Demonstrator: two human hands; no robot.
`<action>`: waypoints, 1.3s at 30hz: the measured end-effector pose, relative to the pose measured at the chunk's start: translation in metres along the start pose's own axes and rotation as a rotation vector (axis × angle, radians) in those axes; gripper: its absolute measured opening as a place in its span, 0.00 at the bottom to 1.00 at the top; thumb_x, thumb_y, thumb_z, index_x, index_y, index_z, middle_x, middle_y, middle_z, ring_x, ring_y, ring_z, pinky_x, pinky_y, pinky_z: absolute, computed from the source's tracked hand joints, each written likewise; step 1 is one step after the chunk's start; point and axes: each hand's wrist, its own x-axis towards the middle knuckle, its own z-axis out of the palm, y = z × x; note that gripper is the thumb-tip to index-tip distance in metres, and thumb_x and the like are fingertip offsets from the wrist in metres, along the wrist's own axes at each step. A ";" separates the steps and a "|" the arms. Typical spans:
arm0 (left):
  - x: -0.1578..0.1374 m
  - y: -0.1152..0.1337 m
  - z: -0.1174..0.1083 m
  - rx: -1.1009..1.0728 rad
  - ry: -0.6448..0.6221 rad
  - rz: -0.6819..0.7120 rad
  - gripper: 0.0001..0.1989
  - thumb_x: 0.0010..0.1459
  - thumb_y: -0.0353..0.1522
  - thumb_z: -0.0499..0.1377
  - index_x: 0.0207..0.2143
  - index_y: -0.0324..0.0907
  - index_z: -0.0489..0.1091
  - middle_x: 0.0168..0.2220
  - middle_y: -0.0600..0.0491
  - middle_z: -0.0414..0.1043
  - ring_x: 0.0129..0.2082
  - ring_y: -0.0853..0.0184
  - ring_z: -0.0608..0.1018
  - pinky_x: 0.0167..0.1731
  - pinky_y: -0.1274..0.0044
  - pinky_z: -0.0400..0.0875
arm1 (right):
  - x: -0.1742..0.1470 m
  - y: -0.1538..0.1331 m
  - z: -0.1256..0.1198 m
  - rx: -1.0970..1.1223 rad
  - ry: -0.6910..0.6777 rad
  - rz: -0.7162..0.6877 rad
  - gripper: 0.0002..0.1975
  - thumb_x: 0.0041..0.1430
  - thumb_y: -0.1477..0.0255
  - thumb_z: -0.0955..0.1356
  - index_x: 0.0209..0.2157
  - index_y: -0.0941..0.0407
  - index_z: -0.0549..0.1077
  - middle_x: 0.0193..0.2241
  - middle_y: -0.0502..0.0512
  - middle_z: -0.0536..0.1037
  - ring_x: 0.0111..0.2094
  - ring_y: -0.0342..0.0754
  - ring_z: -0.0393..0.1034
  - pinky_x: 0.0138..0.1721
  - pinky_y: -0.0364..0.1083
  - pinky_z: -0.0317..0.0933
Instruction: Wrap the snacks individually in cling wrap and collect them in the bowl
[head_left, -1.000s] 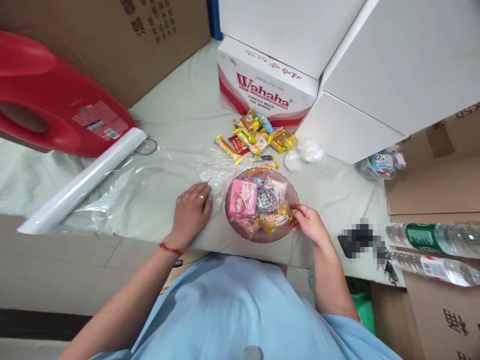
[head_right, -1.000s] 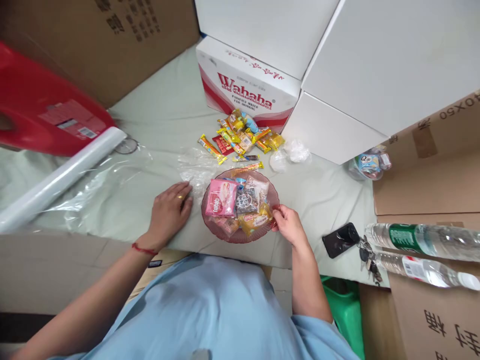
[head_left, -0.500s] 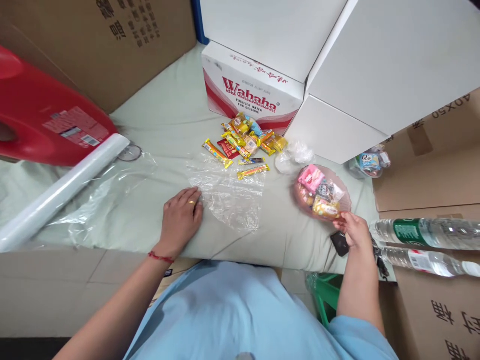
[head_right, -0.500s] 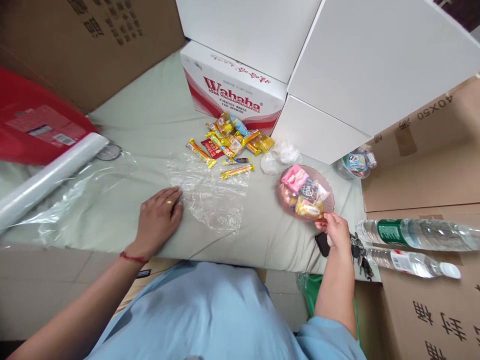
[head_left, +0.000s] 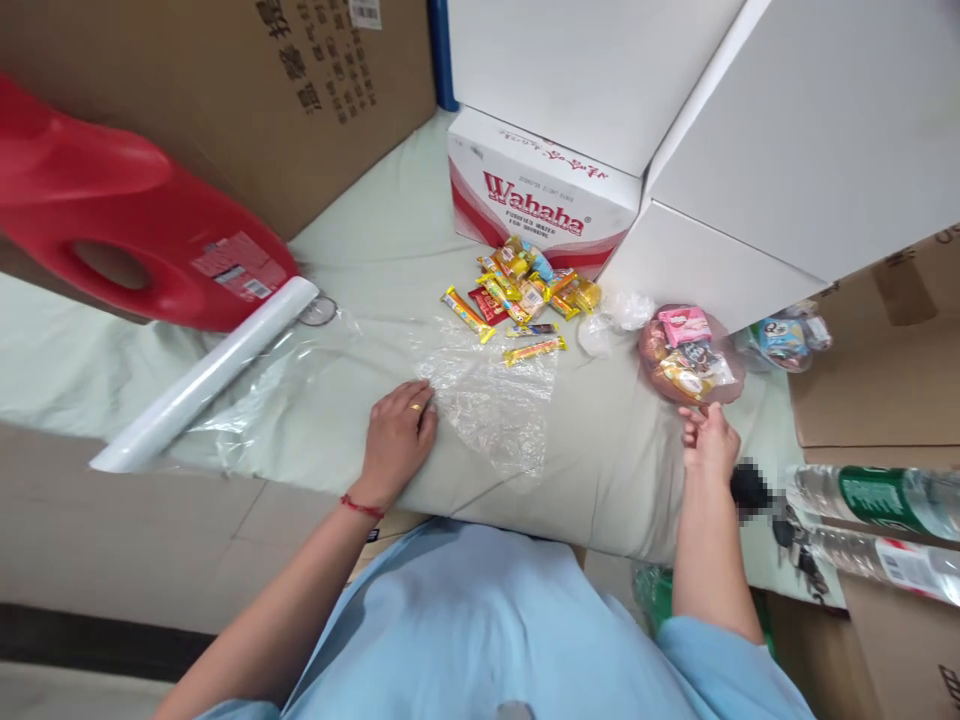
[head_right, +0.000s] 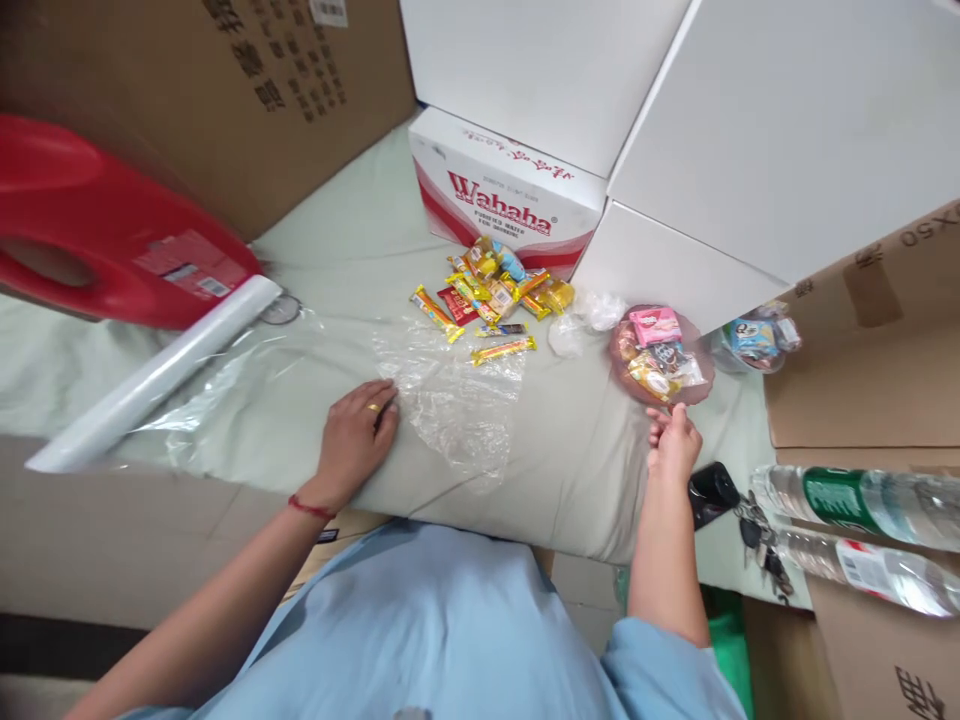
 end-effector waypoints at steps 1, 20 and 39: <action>-0.001 -0.001 0.000 -0.021 0.004 -0.004 0.20 0.71 0.37 0.50 0.53 0.41 0.77 0.59 0.41 0.79 0.62 0.52 0.76 0.63 0.57 0.68 | -0.018 0.005 0.007 0.002 0.020 -0.045 0.19 0.56 0.54 0.73 0.35 0.54 0.68 0.21 0.43 0.72 0.15 0.36 0.55 0.13 0.36 0.48; -0.005 0.004 0.000 -0.084 -0.065 0.062 0.18 0.73 0.33 0.51 0.54 0.41 0.79 0.60 0.45 0.78 0.64 0.53 0.76 0.63 0.54 0.68 | -0.189 0.016 0.193 -0.900 -1.000 -0.506 0.05 0.62 0.68 0.70 0.35 0.55 0.78 0.32 0.51 0.77 0.33 0.47 0.70 0.38 0.45 0.61; 0.002 0.005 -0.066 -0.819 0.175 -0.584 0.16 0.63 0.45 0.60 0.41 0.43 0.79 0.54 0.45 0.79 0.49 0.58 0.82 0.45 0.68 0.80 | -0.294 0.033 0.171 -1.166 -1.376 -0.996 0.18 0.75 0.74 0.59 0.55 0.54 0.77 0.63 0.64 0.73 0.48 0.55 0.77 0.43 0.51 0.74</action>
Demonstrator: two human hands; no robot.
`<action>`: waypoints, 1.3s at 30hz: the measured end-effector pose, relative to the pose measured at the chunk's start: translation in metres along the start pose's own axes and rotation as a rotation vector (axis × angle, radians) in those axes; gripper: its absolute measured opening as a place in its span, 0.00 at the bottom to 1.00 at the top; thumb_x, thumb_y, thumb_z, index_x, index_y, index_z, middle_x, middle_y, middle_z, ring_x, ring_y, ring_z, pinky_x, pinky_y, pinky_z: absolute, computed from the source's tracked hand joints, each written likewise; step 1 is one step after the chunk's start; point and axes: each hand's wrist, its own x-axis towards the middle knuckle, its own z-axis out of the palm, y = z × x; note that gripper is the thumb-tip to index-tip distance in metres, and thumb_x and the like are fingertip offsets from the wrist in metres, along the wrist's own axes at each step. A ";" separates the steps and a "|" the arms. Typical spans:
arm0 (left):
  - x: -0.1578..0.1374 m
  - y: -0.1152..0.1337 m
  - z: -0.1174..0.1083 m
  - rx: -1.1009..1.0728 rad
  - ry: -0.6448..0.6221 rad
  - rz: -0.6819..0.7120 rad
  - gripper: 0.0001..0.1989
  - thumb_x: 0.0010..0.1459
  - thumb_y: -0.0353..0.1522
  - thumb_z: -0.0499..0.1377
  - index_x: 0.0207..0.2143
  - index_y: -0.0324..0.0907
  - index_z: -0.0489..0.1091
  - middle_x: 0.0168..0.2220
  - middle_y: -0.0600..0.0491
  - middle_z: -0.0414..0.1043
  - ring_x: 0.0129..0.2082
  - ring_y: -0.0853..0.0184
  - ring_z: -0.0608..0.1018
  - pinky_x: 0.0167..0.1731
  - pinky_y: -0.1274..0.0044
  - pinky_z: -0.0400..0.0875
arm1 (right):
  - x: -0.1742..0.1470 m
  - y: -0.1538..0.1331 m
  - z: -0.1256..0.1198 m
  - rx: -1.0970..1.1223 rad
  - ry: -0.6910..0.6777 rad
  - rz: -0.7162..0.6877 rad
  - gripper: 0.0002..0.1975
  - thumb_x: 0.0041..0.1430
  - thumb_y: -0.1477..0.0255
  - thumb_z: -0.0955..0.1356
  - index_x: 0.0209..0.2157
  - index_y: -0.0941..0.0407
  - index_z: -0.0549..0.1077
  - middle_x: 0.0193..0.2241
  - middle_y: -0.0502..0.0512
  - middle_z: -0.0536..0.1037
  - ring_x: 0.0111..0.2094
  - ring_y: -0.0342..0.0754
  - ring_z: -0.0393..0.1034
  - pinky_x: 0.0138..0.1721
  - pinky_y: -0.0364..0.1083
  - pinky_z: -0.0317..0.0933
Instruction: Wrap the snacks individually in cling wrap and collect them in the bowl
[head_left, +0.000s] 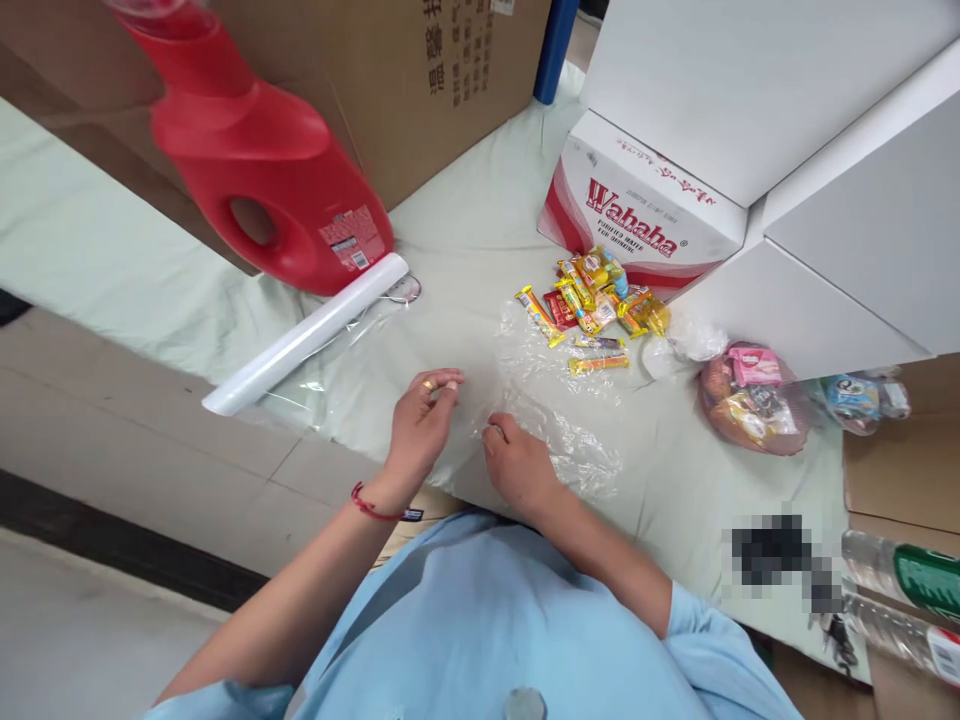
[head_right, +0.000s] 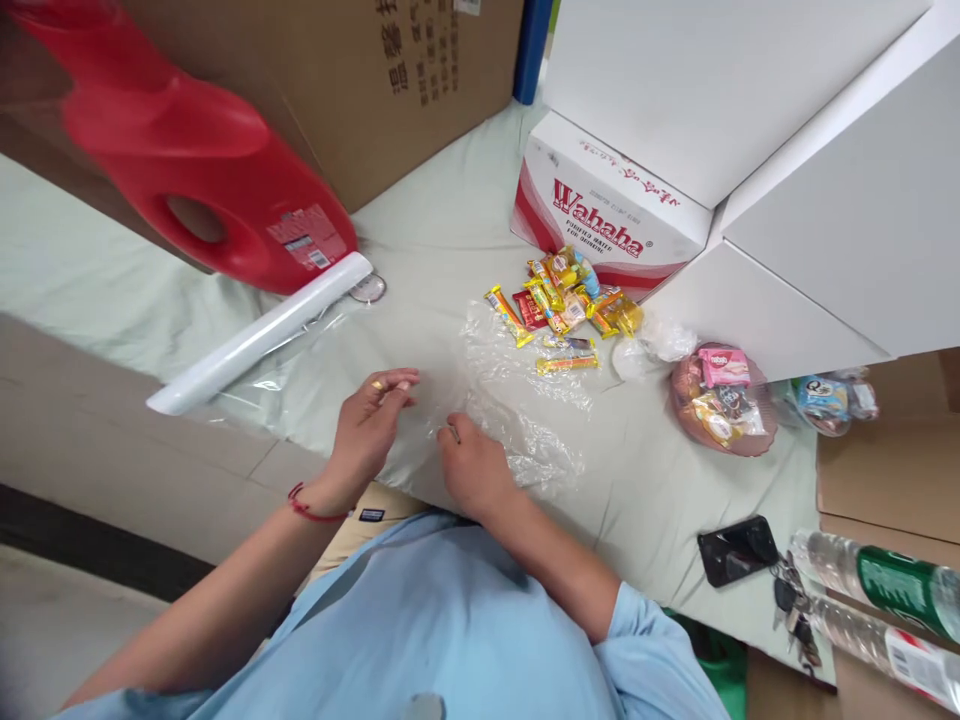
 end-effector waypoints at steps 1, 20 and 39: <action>-0.006 0.010 0.002 0.037 0.017 0.018 0.14 0.64 0.43 0.60 0.40 0.43 0.78 0.48 0.46 0.80 0.42 0.61 0.82 0.40 0.70 0.79 | 0.003 -0.001 0.002 -0.011 -0.014 0.015 0.18 0.74 0.75 0.59 0.55 0.54 0.76 0.63 0.65 0.73 0.47 0.55 0.78 0.43 0.51 0.74; 0.049 -0.032 0.036 0.705 -0.256 0.376 0.15 0.62 0.38 0.57 0.44 0.41 0.79 0.59 0.40 0.75 0.63 0.47 0.73 0.66 0.54 0.67 | -0.022 -0.003 0.022 -0.029 0.066 -0.295 0.26 0.73 0.75 0.62 0.70 0.54 0.63 0.68 0.64 0.66 0.54 0.57 0.68 0.53 0.56 0.68; 0.055 -0.016 0.021 0.783 -0.210 0.142 0.14 0.62 0.42 0.55 0.28 0.45 0.72 0.31 0.49 0.76 0.31 0.59 0.76 0.35 0.69 0.69 | -0.030 0.007 0.019 -0.022 -0.015 -0.424 0.27 0.76 0.69 0.62 0.73 0.52 0.59 0.74 0.59 0.60 0.56 0.56 0.69 0.56 0.55 0.65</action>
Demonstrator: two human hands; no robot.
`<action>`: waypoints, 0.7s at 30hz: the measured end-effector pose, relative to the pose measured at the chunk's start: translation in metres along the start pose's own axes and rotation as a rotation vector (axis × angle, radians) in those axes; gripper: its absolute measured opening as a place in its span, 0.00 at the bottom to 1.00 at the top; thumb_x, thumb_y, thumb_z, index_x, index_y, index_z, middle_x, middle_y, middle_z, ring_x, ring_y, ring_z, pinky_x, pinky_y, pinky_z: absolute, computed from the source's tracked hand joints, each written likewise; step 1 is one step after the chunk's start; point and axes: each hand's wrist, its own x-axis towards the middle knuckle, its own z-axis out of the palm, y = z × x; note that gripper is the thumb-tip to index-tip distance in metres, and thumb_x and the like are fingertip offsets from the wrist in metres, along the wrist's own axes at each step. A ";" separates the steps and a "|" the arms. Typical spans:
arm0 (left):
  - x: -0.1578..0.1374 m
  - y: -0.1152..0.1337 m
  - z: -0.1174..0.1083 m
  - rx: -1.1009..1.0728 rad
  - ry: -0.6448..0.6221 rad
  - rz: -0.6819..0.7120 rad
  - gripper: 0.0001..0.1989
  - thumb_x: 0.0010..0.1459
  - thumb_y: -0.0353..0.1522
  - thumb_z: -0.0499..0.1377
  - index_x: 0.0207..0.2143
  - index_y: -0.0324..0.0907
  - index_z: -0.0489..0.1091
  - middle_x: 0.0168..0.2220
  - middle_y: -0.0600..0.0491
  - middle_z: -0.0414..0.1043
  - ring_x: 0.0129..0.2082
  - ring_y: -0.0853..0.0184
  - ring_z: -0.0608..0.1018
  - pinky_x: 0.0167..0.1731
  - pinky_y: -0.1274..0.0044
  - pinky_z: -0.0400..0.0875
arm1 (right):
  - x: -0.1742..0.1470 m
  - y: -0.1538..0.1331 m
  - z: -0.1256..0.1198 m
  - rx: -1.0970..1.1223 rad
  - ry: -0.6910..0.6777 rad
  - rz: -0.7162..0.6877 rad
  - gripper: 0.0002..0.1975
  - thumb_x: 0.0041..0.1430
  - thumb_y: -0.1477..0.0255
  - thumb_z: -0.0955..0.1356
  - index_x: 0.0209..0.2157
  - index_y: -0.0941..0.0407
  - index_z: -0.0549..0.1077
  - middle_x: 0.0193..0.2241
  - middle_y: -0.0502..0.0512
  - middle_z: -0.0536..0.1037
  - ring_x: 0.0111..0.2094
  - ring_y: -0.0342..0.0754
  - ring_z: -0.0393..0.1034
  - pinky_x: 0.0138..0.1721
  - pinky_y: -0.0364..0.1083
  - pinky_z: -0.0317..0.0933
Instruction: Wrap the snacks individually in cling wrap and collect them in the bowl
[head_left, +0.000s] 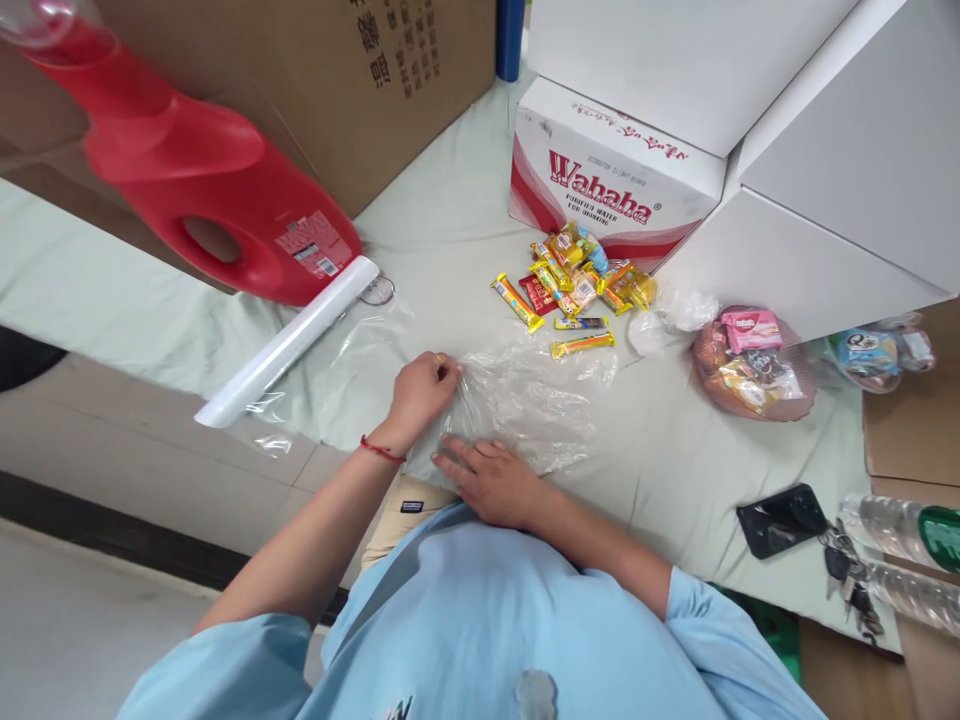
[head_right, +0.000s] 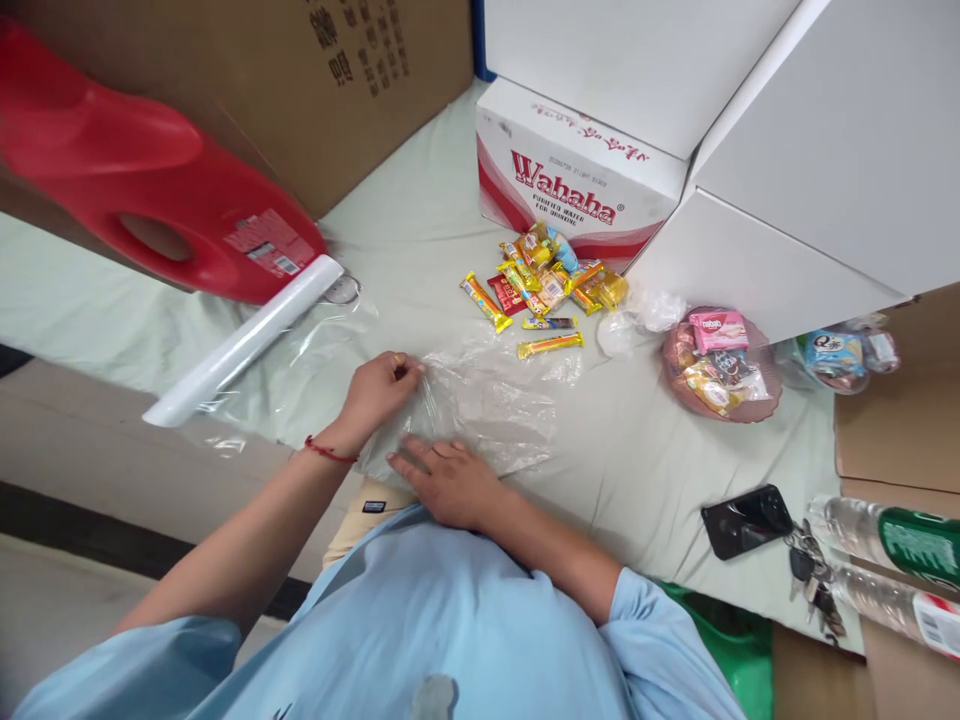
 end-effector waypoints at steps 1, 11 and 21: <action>0.004 -0.001 -0.003 -0.022 -0.019 -0.023 0.15 0.61 0.43 0.55 0.27 0.45 0.72 0.29 0.50 0.75 0.30 0.60 0.75 0.34 0.69 0.68 | -0.001 0.000 0.000 0.001 -0.008 -0.009 0.27 0.76 0.69 0.62 0.72 0.52 0.59 0.74 0.59 0.60 0.56 0.55 0.69 0.56 0.56 0.65; -0.016 0.024 -0.007 -0.818 0.104 -0.275 0.11 0.58 0.40 0.61 0.40 0.45 0.66 0.28 0.59 0.70 0.25 0.67 0.78 0.30 0.74 0.75 | 0.004 -0.002 0.003 0.020 -0.033 -0.011 0.23 0.75 0.68 0.63 0.69 0.51 0.66 0.74 0.56 0.63 0.59 0.55 0.69 0.58 0.56 0.64; -0.016 0.000 0.022 0.190 -0.179 0.550 0.25 0.73 0.38 0.48 0.67 0.41 0.68 0.70 0.41 0.67 0.72 0.53 0.66 0.73 0.51 0.50 | -0.002 -0.011 -0.007 0.291 -0.126 -0.282 0.15 0.74 0.71 0.67 0.58 0.52 0.77 0.62 0.52 0.78 0.55 0.47 0.75 0.51 0.45 0.69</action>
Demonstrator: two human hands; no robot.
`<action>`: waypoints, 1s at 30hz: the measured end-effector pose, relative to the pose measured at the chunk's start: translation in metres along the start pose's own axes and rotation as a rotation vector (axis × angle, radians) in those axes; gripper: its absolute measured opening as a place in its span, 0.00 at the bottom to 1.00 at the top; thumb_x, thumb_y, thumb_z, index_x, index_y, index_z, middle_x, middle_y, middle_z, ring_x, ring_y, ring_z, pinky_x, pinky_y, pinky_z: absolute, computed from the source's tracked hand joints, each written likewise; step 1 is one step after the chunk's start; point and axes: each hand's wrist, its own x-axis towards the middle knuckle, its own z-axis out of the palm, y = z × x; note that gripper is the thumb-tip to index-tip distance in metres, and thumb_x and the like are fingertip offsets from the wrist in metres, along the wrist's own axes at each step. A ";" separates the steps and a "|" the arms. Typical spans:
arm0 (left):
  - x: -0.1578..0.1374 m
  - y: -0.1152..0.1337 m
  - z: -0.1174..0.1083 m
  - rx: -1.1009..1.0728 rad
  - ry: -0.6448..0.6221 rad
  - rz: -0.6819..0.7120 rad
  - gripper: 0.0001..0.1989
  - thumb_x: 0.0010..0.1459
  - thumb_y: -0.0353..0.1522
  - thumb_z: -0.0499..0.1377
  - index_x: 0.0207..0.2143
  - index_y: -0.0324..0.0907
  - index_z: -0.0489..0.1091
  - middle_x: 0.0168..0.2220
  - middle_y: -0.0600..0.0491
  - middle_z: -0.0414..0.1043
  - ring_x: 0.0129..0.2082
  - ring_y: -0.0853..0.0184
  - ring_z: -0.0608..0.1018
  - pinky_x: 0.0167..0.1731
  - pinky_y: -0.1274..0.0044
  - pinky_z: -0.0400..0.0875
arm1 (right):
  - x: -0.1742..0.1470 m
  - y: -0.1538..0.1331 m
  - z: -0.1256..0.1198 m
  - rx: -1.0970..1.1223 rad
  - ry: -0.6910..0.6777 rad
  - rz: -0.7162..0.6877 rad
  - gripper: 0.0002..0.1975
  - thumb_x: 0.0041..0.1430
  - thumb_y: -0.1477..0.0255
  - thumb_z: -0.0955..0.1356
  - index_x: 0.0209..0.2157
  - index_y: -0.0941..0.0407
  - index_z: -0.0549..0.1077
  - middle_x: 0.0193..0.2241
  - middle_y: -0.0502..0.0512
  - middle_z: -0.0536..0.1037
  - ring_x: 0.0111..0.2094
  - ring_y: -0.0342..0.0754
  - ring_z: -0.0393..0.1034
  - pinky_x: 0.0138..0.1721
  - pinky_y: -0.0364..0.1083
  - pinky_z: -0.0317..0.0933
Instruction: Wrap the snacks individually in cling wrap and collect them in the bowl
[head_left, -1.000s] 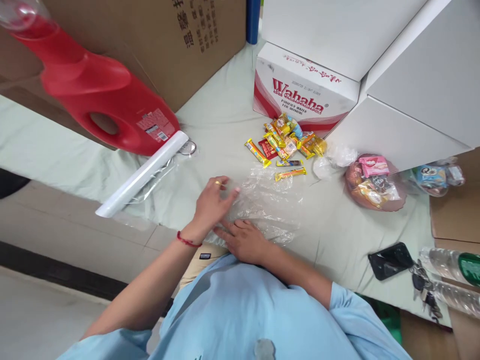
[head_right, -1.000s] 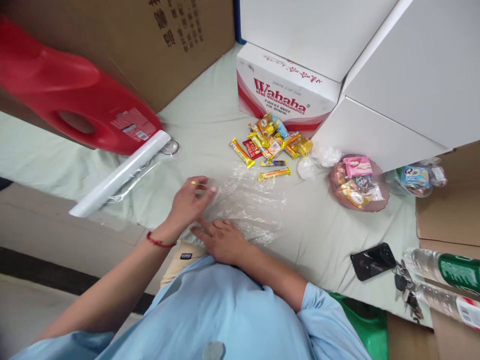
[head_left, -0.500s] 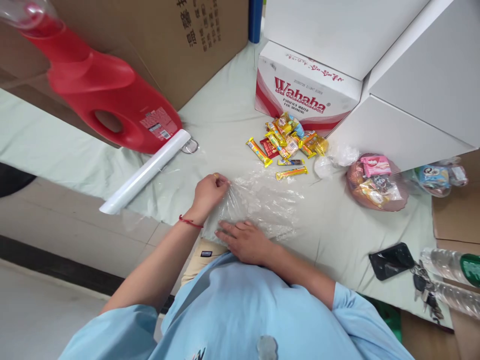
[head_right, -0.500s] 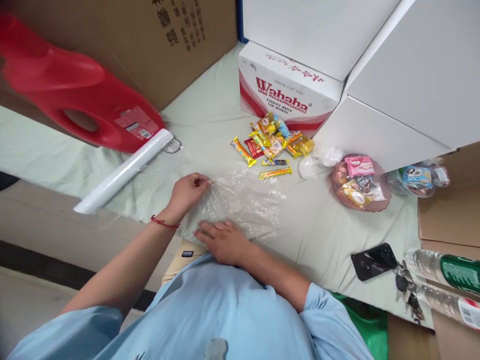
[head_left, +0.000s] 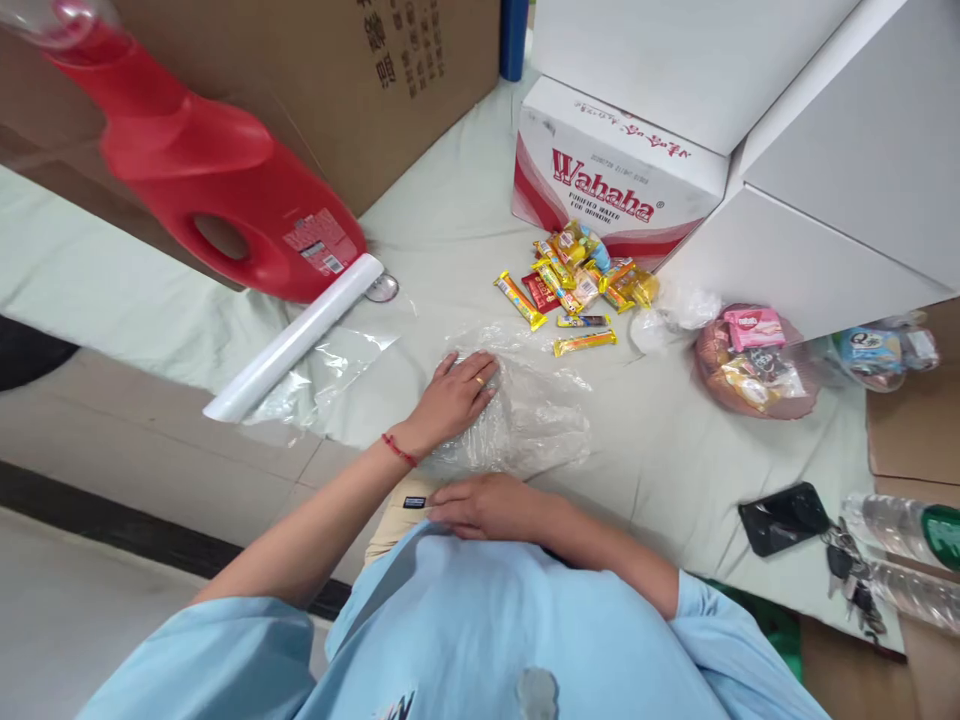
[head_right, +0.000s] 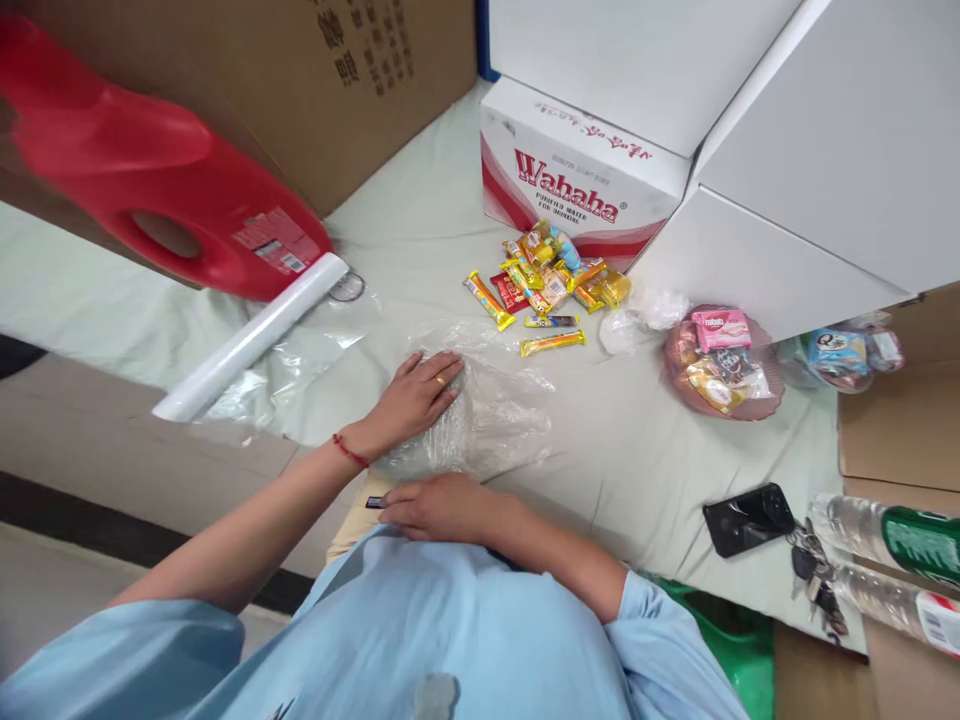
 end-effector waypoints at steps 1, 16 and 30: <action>-0.002 -0.003 0.001 0.036 -0.015 0.019 0.26 0.75 0.39 0.46 0.69 0.42 0.66 0.71 0.42 0.65 0.73 0.55 0.65 0.74 0.53 0.50 | -0.004 0.001 -0.002 0.017 0.083 0.022 0.15 0.75 0.72 0.65 0.58 0.53 0.77 0.59 0.53 0.80 0.55 0.47 0.75 0.53 0.45 0.69; -0.020 -0.013 -0.003 0.212 0.037 0.021 0.29 0.76 0.44 0.46 0.74 0.48 0.59 0.77 0.42 0.49 0.76 0.48 0.57 0.72 0.45 0.41 | -0.113 0.042 -0.012 0.067 0.648 0.565 0.20 0.75 0.64 0.65 0.63 0.51 0.74 0.65 0.62 0.73 0.67 0.56 0.66 0.67 0.61 0.64; -0.018 -0.008 -0.005 0.221 0.030 0.037 0.29 0.75 0.44 0.47 0.73 0.47 0.62 0.77 0.42 0.52 0.75 0.48 0.60 0.72 0.45 0.41 | -0.025 0.184 -0.186 -0.432 0.774 1.148 0.25 0.69 0.68 0.63 0.65 0.59 0.68 0.61 0.72 0.72 0.54 0.65 0.74 0.53 0.61 0.68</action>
